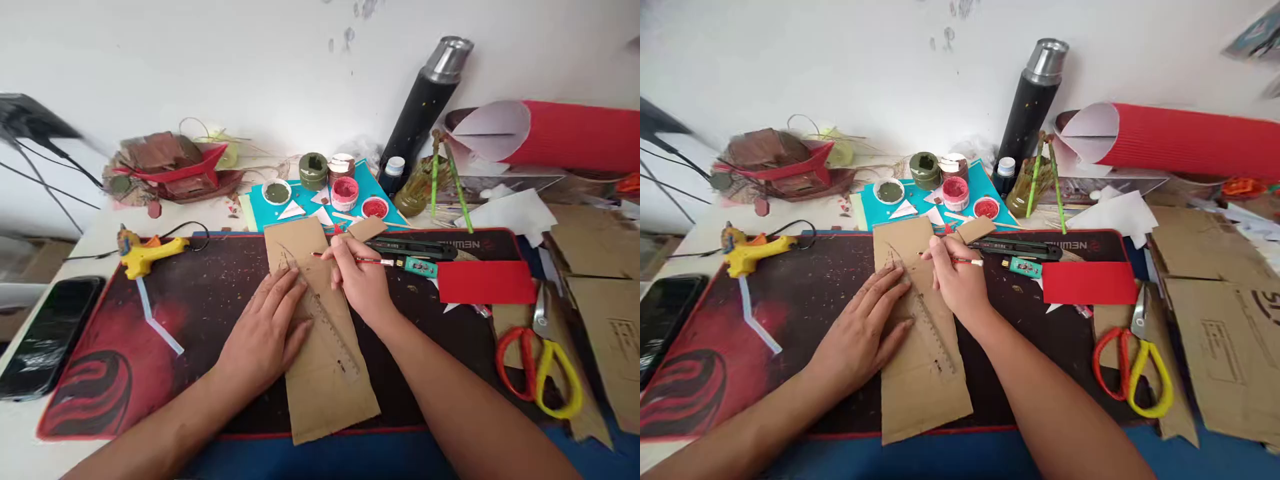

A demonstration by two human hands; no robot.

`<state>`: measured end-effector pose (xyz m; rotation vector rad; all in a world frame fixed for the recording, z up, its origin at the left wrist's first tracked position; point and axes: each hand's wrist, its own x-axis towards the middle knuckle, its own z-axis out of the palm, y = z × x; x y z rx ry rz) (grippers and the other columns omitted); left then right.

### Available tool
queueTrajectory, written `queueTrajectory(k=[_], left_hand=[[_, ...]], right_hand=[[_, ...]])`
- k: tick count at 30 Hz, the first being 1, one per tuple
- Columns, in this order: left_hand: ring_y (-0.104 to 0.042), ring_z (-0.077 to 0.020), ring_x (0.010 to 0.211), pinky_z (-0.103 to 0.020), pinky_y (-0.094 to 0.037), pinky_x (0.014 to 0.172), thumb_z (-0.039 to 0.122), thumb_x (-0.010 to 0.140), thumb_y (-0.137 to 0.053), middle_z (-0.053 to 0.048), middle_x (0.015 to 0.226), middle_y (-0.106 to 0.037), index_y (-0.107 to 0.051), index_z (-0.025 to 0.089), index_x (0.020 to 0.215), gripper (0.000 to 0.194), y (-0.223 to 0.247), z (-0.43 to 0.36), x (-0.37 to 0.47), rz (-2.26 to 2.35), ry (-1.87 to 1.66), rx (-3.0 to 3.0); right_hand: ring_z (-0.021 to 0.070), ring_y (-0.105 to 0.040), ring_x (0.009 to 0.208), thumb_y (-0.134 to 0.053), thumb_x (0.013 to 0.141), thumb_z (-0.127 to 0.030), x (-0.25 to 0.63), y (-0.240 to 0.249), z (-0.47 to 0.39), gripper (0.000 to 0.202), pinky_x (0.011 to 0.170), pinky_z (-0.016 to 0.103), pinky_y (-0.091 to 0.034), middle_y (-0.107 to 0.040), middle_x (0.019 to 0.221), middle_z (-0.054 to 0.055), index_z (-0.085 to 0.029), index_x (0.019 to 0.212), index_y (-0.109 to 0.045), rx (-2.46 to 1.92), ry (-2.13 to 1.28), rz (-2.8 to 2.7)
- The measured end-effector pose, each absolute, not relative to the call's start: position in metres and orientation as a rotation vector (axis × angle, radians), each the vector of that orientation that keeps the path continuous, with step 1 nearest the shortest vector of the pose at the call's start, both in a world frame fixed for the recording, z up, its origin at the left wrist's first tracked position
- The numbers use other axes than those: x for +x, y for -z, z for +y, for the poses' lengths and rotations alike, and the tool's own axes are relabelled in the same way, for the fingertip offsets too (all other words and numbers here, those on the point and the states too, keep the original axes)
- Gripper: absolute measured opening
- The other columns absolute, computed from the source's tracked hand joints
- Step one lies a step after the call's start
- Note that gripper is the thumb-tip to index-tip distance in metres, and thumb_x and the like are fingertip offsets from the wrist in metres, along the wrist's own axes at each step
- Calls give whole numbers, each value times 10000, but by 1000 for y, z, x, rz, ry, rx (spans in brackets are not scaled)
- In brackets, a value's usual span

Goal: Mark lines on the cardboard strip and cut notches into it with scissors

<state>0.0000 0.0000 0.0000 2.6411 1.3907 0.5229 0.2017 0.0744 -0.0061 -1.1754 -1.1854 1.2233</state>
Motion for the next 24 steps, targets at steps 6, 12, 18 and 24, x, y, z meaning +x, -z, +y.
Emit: queueTrajectory(k=[6, 12, 18, 24], left_hand=[[-481, -413, 1602, -656, -498, 1272, 320, 1121, -567, -247, 1641, -573, -493, 106, 1555, 489, 2, 1, -1, 1401, -531, 2636], [-479, -413, 1606, -647, -490, 1282, 326, 1117, -573, -233, 1646, -572, -501, 121, 1548, 482, 1, 0, 0, 1415, -511, 2633], [-480, -409, 1607, -639, -493, 1283, 317, 1116, -570, -237, 1642, -576, -499, 116, 1548, 482, 1, 1, -1, 1414, -513, 2638], [-481, -411, 1606, -650, -491, 1282, 309, 1115, -570, -239, 1641, -579, -492, 121, 1557, 487, 1, 1, 0, 1409, -521, 2636]], right_hand=[[133, -534, 433, -648, 1048, -710, 200, 5, 76, 542, 455, 263, -421, -563, 531, -47, -229, 810, -718, -1177, -1225, -1190], [139, -537, 438, -647, 1044, -713, 200, 4, 76, 539, 459, 269, -431, -567, 530, -44, -233, 809, -722, -1186, -1235, -1179], [136, -536, 427, -646, 1038, -723, 200, 2, 76, 548, 451, 267, -426, -566, 526, -45, -232, 804, -715, -1195, -1231, -1182], [141, -543, 431, -626, 1050, -720, 200, 2, 76, 545, 460, 269, -431, -555, 515, -49, -235, 819, -718, -1212, -1218, -1210]])
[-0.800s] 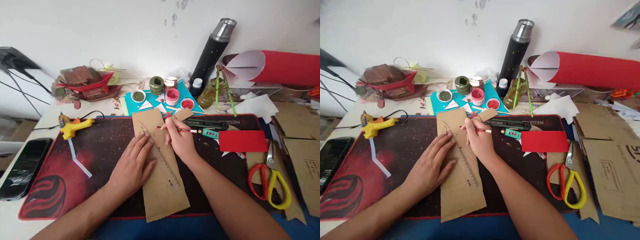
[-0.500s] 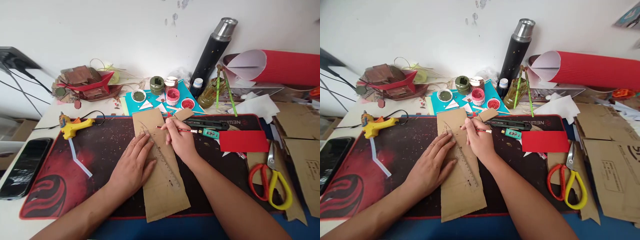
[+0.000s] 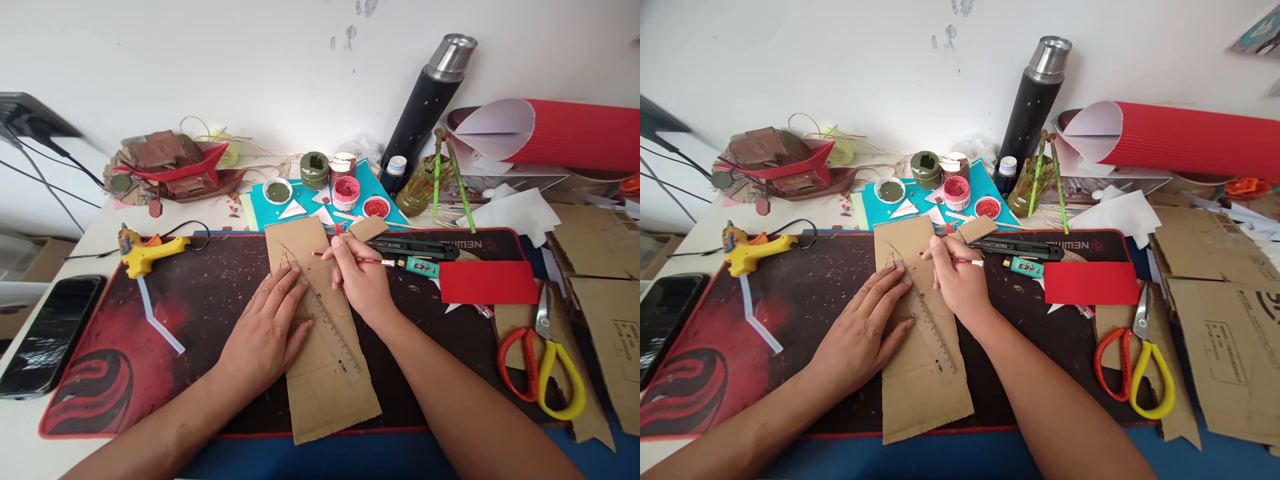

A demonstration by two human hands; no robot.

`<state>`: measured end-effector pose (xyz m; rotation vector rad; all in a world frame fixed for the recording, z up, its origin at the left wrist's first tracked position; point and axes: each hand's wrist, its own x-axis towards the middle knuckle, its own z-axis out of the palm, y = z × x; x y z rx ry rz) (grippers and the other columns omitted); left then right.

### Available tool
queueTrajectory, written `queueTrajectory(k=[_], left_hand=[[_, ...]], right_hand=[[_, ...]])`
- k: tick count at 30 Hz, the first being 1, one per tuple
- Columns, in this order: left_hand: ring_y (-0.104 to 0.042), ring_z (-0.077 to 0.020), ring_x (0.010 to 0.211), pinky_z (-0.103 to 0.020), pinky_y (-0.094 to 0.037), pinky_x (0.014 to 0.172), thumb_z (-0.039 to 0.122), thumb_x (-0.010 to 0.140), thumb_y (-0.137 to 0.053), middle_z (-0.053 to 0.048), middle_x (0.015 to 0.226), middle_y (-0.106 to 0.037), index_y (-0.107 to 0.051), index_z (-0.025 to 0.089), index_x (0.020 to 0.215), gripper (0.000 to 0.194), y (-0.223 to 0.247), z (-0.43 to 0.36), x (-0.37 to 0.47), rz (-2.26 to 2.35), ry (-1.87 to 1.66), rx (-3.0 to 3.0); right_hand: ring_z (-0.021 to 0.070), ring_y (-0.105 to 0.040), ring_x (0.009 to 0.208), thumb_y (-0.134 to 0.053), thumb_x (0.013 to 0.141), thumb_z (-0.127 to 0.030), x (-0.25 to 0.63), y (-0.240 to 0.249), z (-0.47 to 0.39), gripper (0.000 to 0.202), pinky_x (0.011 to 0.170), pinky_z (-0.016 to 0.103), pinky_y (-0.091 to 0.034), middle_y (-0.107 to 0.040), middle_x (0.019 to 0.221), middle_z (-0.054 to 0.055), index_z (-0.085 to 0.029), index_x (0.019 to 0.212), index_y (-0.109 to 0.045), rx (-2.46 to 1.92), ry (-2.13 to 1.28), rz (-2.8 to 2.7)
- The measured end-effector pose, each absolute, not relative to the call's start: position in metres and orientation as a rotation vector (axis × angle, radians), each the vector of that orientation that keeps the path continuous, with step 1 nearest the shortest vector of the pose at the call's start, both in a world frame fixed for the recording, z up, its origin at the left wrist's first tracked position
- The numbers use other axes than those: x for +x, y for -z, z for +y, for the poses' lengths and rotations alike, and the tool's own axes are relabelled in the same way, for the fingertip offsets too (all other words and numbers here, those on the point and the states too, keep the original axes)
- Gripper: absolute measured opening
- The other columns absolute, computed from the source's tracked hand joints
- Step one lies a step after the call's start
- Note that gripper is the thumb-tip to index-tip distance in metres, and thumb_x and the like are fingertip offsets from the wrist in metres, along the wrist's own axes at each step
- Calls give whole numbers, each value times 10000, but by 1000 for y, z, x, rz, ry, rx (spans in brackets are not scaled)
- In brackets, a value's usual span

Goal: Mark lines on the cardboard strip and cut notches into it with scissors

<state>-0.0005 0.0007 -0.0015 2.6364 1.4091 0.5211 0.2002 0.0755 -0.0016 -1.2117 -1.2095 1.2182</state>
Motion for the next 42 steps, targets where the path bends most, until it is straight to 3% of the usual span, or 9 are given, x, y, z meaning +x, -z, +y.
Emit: queueTrajectory(k=[27, 37, 42], left_hand=[[-486, -412, 1605, -645, -488, 1283, 329, 1103, -581, -220, 1637, -597, -528, 134, 1546, 487, 4, 1, 0, 1423, -524, 2601], [-481, -396, 1611, -636, -472, 1297, 320, 1093, -599, -206, 1630, -606, -507, 164, 1592, 530, 5, 0, 1, 1418, -571, 2554], [-487, -403, 1602, -634, -483, 1288, 316, 1097, -594, -220, 1631, -600, -515, 131, 1565, 510, 5, 0, 1, 1417, -556, 2594]], right_hand=[[140, -547, 440, -572, 1088, -717, 199, -1, 69, 568, 502, 277, -434, -546, 512, -56, -238, 837, -747, -1189, -1205, -1367], [137, -586, 507, -557, 1137, -595, 200, 2, 64, 471, 542, 271, -454, -607, 608, -41, -226, 939, -772, -1144, -1194, -1540], [137, -594, 534, -554, 1137, -607, 199, 0, 64, 483, 571, 269, -470, -621, 624, -39, -223, 937, -767, -1146, -1176, -1551]])
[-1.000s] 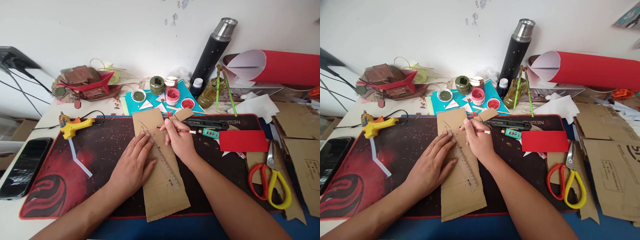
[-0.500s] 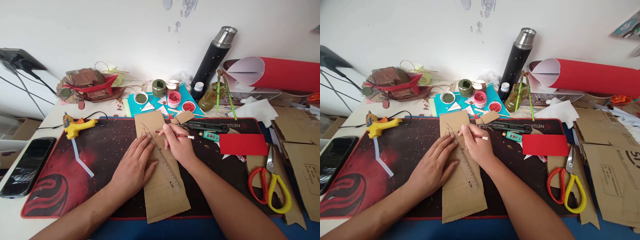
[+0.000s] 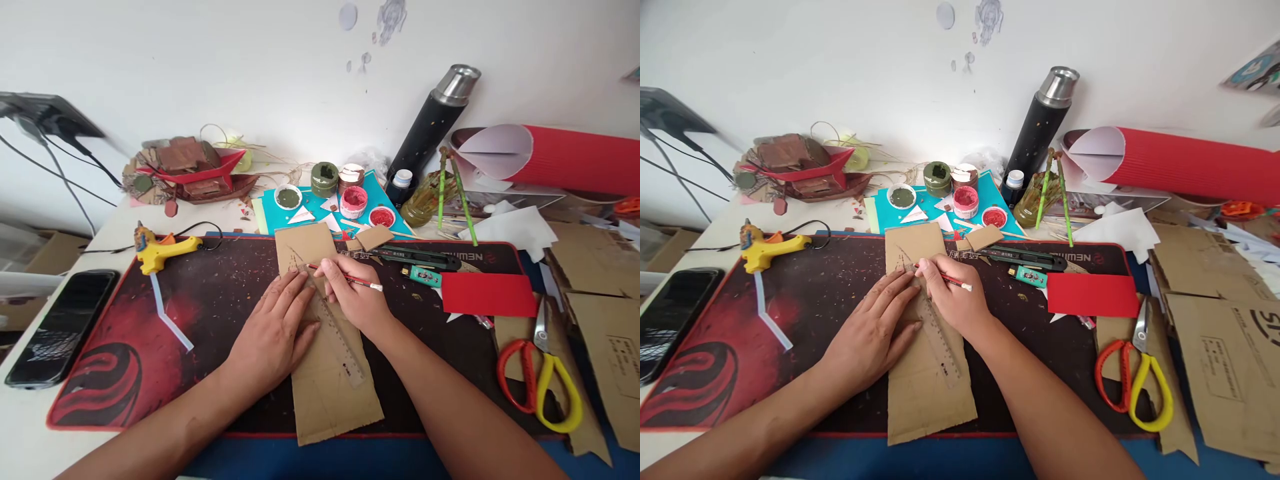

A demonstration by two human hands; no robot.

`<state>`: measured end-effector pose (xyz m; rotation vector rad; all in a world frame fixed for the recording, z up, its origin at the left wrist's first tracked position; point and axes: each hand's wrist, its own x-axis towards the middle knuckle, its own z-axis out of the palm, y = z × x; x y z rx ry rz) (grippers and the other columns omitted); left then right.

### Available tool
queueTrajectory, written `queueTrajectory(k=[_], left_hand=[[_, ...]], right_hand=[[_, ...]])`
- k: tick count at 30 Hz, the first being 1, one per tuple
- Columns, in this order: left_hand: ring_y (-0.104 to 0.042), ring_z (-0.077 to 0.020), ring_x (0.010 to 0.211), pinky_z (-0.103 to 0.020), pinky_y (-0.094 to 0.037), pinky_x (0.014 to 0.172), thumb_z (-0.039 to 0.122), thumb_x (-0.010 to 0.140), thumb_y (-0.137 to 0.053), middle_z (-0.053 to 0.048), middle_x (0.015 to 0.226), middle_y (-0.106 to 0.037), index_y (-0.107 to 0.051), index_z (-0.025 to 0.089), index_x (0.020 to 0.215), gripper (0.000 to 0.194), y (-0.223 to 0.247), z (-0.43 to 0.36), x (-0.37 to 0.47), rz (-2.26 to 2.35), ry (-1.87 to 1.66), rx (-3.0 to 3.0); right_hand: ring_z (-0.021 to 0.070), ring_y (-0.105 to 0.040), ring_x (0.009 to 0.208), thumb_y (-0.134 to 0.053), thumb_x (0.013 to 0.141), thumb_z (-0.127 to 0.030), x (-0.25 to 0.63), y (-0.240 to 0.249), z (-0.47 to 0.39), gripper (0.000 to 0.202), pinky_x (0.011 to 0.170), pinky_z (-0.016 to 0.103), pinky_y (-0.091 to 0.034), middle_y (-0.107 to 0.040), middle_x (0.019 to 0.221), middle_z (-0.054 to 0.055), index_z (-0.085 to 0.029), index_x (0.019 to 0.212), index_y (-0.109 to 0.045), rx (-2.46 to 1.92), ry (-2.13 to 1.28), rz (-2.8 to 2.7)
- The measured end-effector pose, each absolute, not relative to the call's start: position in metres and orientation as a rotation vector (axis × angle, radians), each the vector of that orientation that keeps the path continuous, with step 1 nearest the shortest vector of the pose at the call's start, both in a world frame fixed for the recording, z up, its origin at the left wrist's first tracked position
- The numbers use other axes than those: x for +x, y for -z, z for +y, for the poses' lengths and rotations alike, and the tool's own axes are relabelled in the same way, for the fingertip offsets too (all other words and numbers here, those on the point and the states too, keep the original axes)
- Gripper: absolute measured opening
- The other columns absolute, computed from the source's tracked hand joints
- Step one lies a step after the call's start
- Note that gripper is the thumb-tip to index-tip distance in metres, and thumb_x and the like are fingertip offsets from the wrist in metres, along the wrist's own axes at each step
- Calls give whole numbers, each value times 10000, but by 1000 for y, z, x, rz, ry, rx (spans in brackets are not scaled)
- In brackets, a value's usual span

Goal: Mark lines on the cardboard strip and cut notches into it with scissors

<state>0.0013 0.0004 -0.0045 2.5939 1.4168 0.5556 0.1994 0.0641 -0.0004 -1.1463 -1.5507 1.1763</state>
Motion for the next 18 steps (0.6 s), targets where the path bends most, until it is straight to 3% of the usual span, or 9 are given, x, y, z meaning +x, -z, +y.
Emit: queueTrajectory(k=[18], left_hand=[[-501, -399, 1597, -633, -473, 1295, 326, 1092, -588, -225, 1619, -618, -523, 131, 1559, 510, 6, 0, 3, 1429, -585, 2578]], right_hand=[[152, -602, 534, -529, 1137, -628, 198, 2, 63, 498, 569, 278, -492, -615, 633, -31, -240, 918, -751, -1176, -1132, -1614]])
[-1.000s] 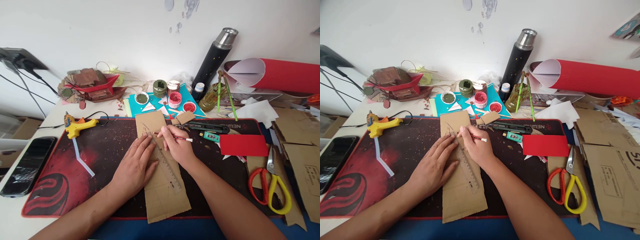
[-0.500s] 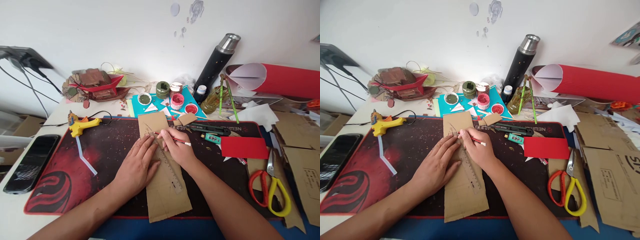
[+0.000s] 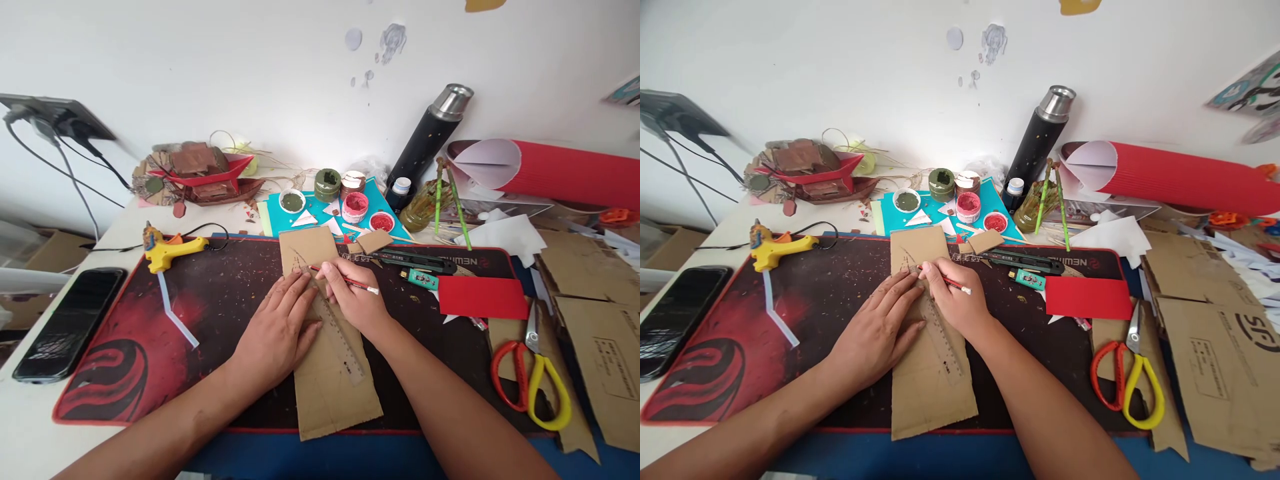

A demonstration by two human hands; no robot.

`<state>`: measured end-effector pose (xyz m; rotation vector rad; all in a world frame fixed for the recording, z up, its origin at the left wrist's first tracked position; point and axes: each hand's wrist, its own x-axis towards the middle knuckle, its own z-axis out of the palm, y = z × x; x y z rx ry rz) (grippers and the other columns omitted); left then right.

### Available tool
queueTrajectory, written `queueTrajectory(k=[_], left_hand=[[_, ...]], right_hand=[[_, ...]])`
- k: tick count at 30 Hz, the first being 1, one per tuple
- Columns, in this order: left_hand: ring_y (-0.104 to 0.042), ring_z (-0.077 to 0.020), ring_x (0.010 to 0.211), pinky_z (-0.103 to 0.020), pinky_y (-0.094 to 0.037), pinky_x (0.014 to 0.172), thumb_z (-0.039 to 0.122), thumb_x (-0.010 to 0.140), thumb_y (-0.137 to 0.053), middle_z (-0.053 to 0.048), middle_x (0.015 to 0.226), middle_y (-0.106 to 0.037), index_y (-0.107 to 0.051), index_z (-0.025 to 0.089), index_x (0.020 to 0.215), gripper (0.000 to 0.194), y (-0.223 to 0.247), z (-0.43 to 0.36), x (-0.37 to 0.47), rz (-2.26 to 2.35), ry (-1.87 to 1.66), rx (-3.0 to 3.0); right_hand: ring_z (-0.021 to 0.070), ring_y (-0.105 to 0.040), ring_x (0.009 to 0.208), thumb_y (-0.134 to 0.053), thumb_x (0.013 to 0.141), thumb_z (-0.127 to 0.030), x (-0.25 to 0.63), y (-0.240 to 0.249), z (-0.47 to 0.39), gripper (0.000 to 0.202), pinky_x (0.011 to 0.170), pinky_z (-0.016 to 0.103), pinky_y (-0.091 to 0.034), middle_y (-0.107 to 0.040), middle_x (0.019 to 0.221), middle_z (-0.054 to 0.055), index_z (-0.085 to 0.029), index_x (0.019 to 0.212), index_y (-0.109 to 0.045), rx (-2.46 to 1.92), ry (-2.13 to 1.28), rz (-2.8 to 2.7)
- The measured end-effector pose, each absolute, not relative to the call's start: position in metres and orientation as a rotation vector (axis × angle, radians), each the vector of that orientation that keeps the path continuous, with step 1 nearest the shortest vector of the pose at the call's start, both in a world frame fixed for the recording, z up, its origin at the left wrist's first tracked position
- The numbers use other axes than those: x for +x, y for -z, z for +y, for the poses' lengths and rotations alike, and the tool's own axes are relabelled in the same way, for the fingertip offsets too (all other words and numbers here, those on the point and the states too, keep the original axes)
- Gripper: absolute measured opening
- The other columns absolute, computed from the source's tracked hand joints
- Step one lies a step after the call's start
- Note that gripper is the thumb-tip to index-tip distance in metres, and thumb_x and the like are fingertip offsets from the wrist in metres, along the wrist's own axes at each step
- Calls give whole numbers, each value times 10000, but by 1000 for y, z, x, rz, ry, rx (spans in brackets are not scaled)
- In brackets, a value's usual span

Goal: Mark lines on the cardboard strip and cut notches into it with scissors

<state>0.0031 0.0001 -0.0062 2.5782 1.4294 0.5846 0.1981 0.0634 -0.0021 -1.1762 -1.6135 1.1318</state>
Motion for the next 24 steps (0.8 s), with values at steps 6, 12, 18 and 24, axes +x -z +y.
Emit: queueTrajectory(k=[6, 12, 18, 24], left_hand=[[-484, -383, 1614, -638, -453, 1309, 316, 1085, -593, -205, 1654, -592, -507, 174, 1599, 540, 7, 0, 4, 1430, -606, 2538], [-496, -379, 1605, -625, -453, 1312, 313, 1081, -603, -201, 1637, -609, -502, 168, 1609, 558, 10, 0, 3, 1431, -623, 2549], [-503, -380, 1597, -623, -465, 1300, 308, 1087, -588, -195, 1631, -613, -470, 168, 1628, 572, 12, 1, 4, 1433, -642, 2566], [-506, -393, 1589, -614, -461, 1303, 313, 1079, -598, -209, 1613, -623, -540, 127, 1551, 511, 12, 0, 3, 1435, -620, 2590]], right_hand=[[169, -602, 539, -505, 1160, -579, 197, 3, 62, 477, 627, 295, -495, -569, 568, -44, -257, 890, -730, -1177, -1043, -1689], [193, -682, 640, -467, 1168, -560, 196, 0, 59, 487, 679, 301, -506, -664, 630, -11, -260, 873, -711, -1189, -957, -1762], [194, -711, 739, -475, 1168, -462, 198, -5, 57, 435, 722, 305, -488, -767, 818, 31, -253, 836, -664, -1175, -877, -1846], [193, -689, 704, -485, 1170, -440, 208, -8, 48, 408, 734, 307, -483, -745, 788, 16, -256, 864, -683, -1172, -918, -1864]])
